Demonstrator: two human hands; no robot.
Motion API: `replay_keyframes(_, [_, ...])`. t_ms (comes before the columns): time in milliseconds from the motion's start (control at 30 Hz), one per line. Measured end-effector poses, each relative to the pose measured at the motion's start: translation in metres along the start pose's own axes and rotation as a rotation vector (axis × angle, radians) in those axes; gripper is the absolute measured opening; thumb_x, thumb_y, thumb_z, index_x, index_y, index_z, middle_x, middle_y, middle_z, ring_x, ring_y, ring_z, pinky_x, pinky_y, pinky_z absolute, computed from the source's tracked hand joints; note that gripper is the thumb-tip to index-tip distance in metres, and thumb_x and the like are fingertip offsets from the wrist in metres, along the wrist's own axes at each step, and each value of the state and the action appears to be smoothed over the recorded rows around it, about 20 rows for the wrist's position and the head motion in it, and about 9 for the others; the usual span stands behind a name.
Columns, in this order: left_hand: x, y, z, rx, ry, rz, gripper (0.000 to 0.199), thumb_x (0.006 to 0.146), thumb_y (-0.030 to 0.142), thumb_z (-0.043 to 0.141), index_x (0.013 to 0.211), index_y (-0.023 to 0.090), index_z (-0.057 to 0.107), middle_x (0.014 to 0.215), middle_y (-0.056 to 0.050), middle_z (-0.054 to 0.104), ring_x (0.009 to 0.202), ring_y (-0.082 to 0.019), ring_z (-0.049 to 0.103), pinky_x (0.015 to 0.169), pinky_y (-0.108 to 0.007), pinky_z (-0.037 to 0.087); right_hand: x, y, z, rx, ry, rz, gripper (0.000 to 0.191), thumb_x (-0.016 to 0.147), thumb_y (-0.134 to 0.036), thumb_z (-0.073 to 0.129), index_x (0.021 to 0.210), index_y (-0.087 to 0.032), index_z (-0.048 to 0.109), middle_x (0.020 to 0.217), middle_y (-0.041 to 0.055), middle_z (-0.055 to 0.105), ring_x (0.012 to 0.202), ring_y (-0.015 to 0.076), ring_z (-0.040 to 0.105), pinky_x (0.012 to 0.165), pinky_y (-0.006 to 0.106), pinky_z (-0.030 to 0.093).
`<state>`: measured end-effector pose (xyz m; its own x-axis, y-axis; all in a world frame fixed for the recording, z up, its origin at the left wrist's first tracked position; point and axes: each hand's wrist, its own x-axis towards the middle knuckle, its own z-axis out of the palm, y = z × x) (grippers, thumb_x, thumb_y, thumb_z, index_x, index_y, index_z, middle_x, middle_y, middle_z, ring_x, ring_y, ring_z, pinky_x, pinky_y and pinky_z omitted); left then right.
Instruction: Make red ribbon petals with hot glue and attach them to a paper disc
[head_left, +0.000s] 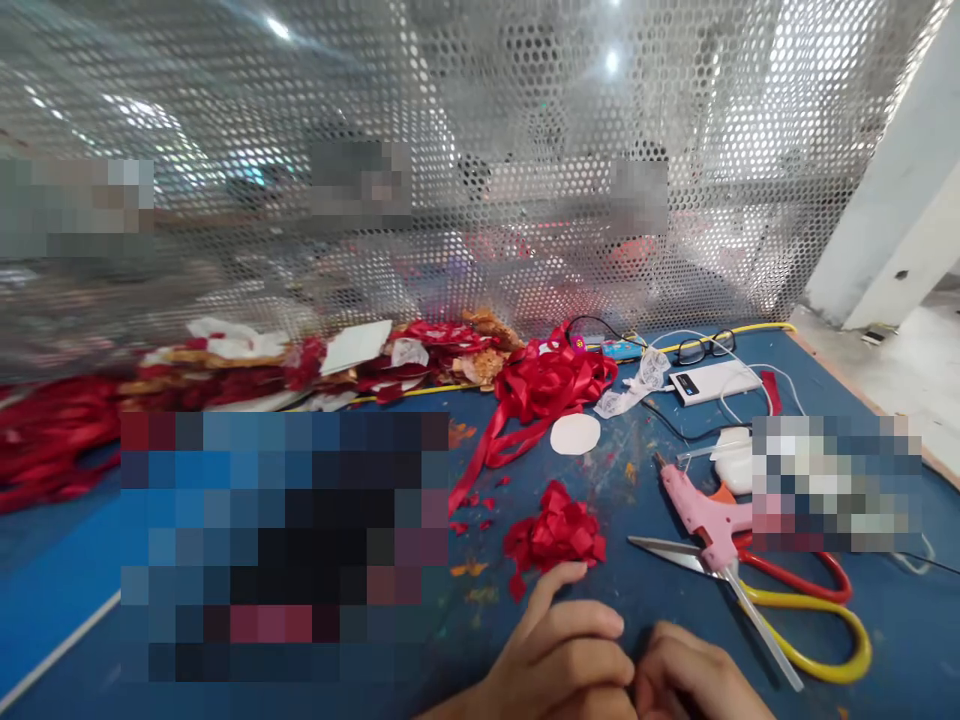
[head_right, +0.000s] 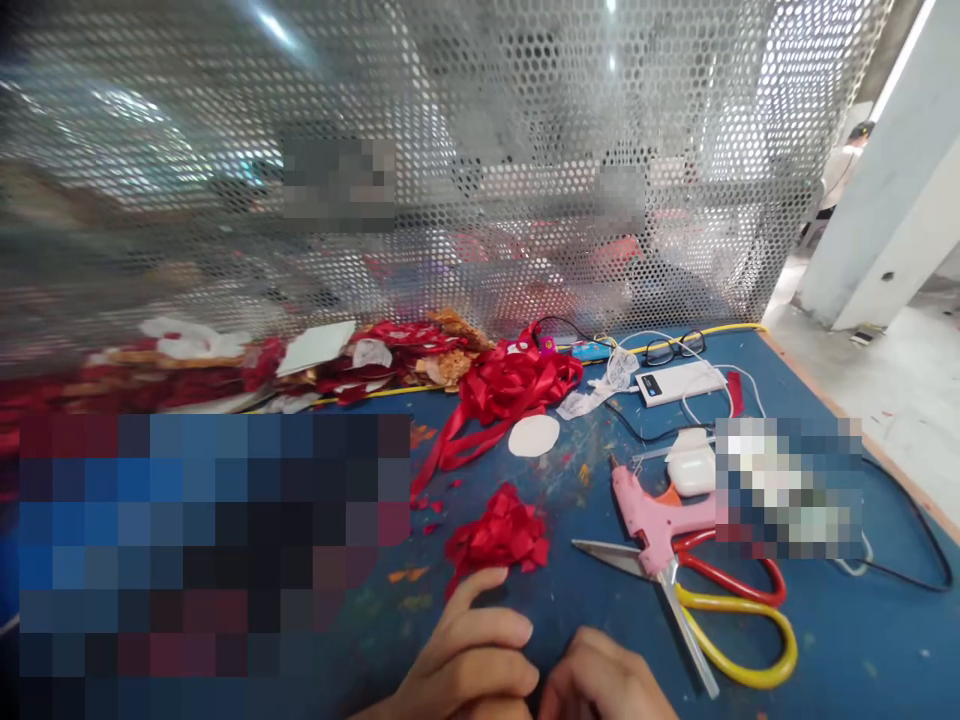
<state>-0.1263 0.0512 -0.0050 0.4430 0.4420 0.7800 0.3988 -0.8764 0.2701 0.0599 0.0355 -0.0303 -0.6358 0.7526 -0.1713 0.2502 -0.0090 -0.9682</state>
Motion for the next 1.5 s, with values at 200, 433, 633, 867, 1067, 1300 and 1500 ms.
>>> replay_keyframes(200, [0.003, 0.005, -0.001, 0.085, -0.053, -0.026, 0.023, 0.094, 0.019, 0.047, 0.076, 0.02, 0.061, 0.074, 0.003, 0.066, 0.088, -0.011, 0.06, 0.108, -0.032, 0.033, -0.005, -0.013, -0.002, -0.025, 0.115, -0.105, 0.034, 0.093, -0.048, 0.035, 0.076, -0.019, 0.043, 0.078, 0.0029, 0.046, 0.071, 0.0135, 0.043, 0.065, 0.025, 0.038])
replay_keyframes(433, [-0.005, 0.006, 0.01, 0.083, -0.029, -0.112, 0.022, 0.094, 0.019, 0.045, 0.079, 0.019, 0.061, 0.082, 0.0, 0.065, 0.096, -0.014, 0.057, 0.11, -0.036, 0.027, -0.007, -0.024, -0.002, 0.057, 0.173, -0.012, 0.036, 0.093, -0.051, 0.037, 0.077, -0.02, 0.043, 0.073, -0.0008, 0.042, 0.067, 0.0123, 0.04, 0.06, 0.024, 0.035])
replay_keyframes(633, [-0.006, 0.005, 0.011, 0.065, -0.094, -0.164, 0.022, 0.095, 0.02, 0.043, 0.08, 0.02, 0.059, 0.084, -0.001, 0.064, 0.099, -0.015, 0.055, 0.109, -0.037, 0.028, -0.007, -0.018, -0.001, 0.107, 0.178, 0.022, 0.034, 0.093, -0.049, 0.039, 0.078, -0.02, 0.044, 0.071, -0.0025, 0.04, 0.063, 0.0107, 0.038, 0.056, 0.023, 0.033])
replay_keyframes(867, [-0.007, 0.008, 0.003, -0.006, -0.34, -0.224, 0.017, 0.092, 0.012, 0.039, 0.087, 0.019, 0.053, 0.102, -0.007, 0.06, 0.113, -0.019, 0.049, 0.104, -0.041, 0.038, -0.008, -0.016, 0.0, 0.029, 0.216, -0.027, 0.022, 0.091, -0.031, 0.045, 0.073, -0.019, 0.045, 0.072, -0.0019, 0.044, 0.064, 0.0101, 0.039, 0.057, 0.022, 0.033])
replay_keyframes(1067, [-0.005, 0.002, -0.002, -0.065, -0.424, -0.09, 0.015, 0.088, 0.008, 0.039, 0.088, 0.018, 0.05, 0.101, -0.009, 0.059, 0.112, -0.021, 0.05, 0.098, -0.038, 0.045, -0.007, -0.019, 0.002, 0.034, 0.191, -0.055, 0.013, 0.082, -0.02, 0.05, 0.07, -0.018, 0.047, 0.069, -0.0029, 0.044, 0.06, 0.0087, 0.037, 0.054, 0.021, 0.032])
replay_keyframes(1300, [-0.009, 0.006, 0.009, 0.109, -0.253, 0.035, 0.015, 0.082, 0.008, 0.04, 0.082, 0.018, 0.052, 0.096, -0.007, 0.058, 0.107, -0.02, 0.051, 0.104, -0.043, 0.038, -0.007, -0.023, -0.001, -0.073, 0.123, -0.162, 0.013, 0.085, -0.019, 0.041, 0.072, -0.019, 0.04, 0.074, -0.0003, 0.045, 0.064, 0.0109, 0.039, 0.059, 0.024, 0.035])
replay_keyframes(1500, [-0.01, 0.009, 0.011, 0.139, -0.173, 0.112, 0.015, 0.086, 0.012, 0.042, 0.079, 0.018, 0.053, 0.102, -0.005, 0.053, 0.11, -0.018, 0.048, 0.109, -0.038, 0.034, -0.01, -0.021, -0.002, -0.109, 0.06, -0.275, 0.013, 0.087, -0.021, 0.035, 0.075, -0.021, 0.036, 0.08, 0.0042, 0.048, 0.072, 0.0144, 0.043, 0.067, 0.028, 0.04])
